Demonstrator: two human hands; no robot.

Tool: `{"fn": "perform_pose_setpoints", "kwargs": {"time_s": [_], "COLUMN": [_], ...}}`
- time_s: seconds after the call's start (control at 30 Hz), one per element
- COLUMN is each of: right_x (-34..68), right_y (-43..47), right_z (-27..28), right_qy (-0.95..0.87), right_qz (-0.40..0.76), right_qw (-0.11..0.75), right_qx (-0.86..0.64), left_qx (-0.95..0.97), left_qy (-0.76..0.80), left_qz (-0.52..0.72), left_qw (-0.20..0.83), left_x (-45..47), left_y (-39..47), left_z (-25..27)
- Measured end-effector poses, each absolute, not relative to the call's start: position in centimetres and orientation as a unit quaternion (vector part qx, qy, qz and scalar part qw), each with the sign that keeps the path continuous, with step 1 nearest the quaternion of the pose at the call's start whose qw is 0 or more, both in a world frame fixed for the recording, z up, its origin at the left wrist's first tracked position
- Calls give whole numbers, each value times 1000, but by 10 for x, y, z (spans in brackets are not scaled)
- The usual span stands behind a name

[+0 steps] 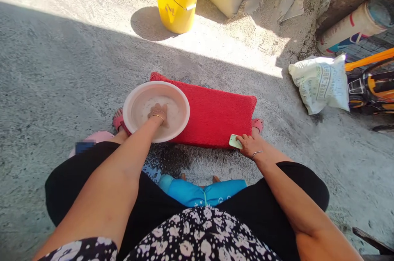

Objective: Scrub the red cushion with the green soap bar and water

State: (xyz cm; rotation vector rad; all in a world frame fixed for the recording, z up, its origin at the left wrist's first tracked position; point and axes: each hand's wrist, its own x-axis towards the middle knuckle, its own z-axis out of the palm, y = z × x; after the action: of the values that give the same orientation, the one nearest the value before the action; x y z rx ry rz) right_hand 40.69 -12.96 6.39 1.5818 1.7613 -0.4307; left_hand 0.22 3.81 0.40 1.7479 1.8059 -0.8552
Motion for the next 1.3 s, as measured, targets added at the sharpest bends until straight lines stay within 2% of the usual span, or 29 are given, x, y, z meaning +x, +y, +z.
{"fn": "perform_pose_setpoints", "kwargs": {"time_s": [0.17, 0.43, 0.57, 0.8, 1.03, 1.3], "right_x": [405, 231, 181, 222, 207, 225], "right_y": [-134, -114, -96, -91, -75, -66], "right_z": [70, 61, 51, 58, 49, 51], "right_qy": [661, 815, 823, 780, 809, 769], "right_qz": [-127, -195, -214, -178, -176, -160], "right_qw": [377, 232, 203, 241, 181, 191], "right_qx": [636, 494, 485, 550, 531, 589], "left_qx": [640, 635, 641, 640, 626, 617], "left_qy": [654, 664, 658, 653, 669, 670], "left_qz": [-319, -296, -295, -305, -281, -300], "left_qw": [246, 261, 262, 265, 285, 283], "left_x": [4, 4, 4, 7, 6, 8], "left_y": [38, 35, 35, 36, 35, 38], "left_z": [6, 7, 11, 19, 16, 14]}}
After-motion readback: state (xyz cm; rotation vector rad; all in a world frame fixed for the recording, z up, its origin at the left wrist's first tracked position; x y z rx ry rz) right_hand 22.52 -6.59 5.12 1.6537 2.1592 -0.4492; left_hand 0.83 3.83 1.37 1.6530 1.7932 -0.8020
